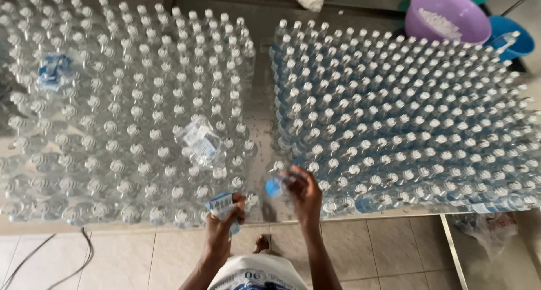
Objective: The person applies labels to the caps of numerous clear plastic bottles arranged on a table. They pick up each bottle, affix a label to the cap, and place it back in its position.
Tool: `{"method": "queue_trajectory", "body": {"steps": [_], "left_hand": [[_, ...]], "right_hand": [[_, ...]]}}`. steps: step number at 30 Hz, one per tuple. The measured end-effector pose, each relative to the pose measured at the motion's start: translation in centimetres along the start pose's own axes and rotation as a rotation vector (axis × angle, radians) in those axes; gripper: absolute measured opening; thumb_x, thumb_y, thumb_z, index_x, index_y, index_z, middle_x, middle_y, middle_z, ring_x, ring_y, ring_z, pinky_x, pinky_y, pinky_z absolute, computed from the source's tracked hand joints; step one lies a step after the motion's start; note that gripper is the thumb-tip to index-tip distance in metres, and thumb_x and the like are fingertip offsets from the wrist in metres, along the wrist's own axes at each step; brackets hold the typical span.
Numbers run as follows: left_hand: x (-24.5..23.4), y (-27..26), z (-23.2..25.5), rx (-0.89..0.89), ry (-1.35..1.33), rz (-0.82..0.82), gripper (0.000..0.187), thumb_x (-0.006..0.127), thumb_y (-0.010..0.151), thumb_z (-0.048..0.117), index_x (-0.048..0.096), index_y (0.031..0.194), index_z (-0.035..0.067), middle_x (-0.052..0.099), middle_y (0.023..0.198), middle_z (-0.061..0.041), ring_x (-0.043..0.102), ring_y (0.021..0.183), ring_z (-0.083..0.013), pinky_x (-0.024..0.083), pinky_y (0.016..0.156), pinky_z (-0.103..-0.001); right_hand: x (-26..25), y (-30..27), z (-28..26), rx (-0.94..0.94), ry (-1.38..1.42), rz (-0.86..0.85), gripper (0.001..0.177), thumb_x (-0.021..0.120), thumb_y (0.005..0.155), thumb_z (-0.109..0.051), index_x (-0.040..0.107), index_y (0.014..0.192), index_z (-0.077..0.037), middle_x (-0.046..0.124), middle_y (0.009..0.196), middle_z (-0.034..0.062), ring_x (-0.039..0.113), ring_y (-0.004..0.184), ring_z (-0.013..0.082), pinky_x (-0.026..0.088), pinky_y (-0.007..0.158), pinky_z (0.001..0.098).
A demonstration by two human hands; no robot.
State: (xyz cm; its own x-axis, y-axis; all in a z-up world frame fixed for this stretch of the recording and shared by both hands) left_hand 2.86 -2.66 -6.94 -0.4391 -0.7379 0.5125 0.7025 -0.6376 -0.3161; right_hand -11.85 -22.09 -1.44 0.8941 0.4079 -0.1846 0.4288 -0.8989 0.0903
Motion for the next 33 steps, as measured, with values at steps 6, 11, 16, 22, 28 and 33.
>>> {"method": "queue_trajectory", "body": {"steps": [6,11,16,22,28,33], "left_hand": [[-0.9,-0.7,1.3,-0.017,-0.034,0.036,0.025,0.082,0.091,0.002,0.079,0.115,0.0,0.077,0.083,-0.014,0.058,0.063,-0.0163,0.048,0.063,-0.033],[-1.4,-1.2,1.8,-0.003,-0.068,0.098,0.02,0.081,0.094,0.003,0.079,0.113,-0.002,0.071,0.085,-0.012,0.057,0.065,-0.0169,0.046,0.061,-0.033],[-1.9,-1.5,1.5,-0.028,-0.049,0.122,0.03,0.083,0.091,0.007,0.079,0.119,-0.002,0.071,0.078,-0.011,0.061,0.067,-0.019,0.047,0.062,-0.034],[-1.7,-1.6,1.0,-0.041,-0.058,0.125,0.028,0.084,0.092,0.009,0.077,0.117,-0.001,0.065,0.072,-0.009,0.056,0.063,-0.0178,0.044,0.062,-0.032],[-1.3,-1.4,1.3,-0.057,-0.053,0.104,0.028,0.083,0.091,0.007,0.079,0.117,-0.003,0.069,0.074,-0.012,0.059,0.065,-0.0199,0.047,0.061,-0.035],[-1.1,-1.2,1.4,-0.052,-0.074,0.111,0.024,0.082,0.093,0.007,0.08,0.115,-0.003,0.066,0.076,-0.01,0.057,0.065,-0.0179,0.044,0.06,-0.033]], "right_hand": [[0.6,3.5,0.7,-0.001,-0.157,-0.015,0.049,0.077,0.099,-0.016,0.065,0.146,-0.014,0.081,0.133,0.0131,0.086,0.113,0.0268,0.074,0.09,0.0401],[0.6,5.3,1.5,-0.089,-0.085,-0.053,0.049,0.067,0.1,0.006,0.065,0.147,-0.007,0.078,0.141,0.0163,0.073,0.136,0.0286,0.059,0.112,0.0407],[1.1,5.6,1.2,-0.147,-0.126,-0.064,0.042,0.068,0.104,0.0,0.064,0.145,-0.006,0.078,0.14,0.0136,0.074,0.135,0.0257,0.063,0.103,0.0336],[1.4,5.9,2.1,-0.259,-0.23,-0.093,0.047,0.065,0.102,0.007,0.063,0.147,-0.005,0.076,0.142,0.0142,0.074,0.133,0.0279,0.06,0.114,0.0373],[1.3,7.0,2.8,-0.256,-0.267,-0.145,0.053,0.053,0.104,0.012,0.062,0.151,-0.011,0.072,0.149,0.0114,0.071,0.137,0.0286,0.058,0.114,0.0379],[0.9,7.5,4.2,-0.187,-0.395,-0.251,0.051,0.058,0.108,0.002,0.066,0.153,-0.021,0.077,0.101,0.0015,0.035,0.06,0.0067,0.031,0.054,0.0235]]}}
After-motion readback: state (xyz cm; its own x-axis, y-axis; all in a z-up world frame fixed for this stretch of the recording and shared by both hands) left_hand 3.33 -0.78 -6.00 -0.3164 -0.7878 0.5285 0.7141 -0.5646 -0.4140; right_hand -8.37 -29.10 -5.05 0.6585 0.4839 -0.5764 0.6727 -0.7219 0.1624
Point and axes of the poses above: each hand's wrist, its own y-axis towards the middle knuckle, its own x-axis out of the palm, z = x × y, the point moved 4 cm from there along y, towards the middle knuckle
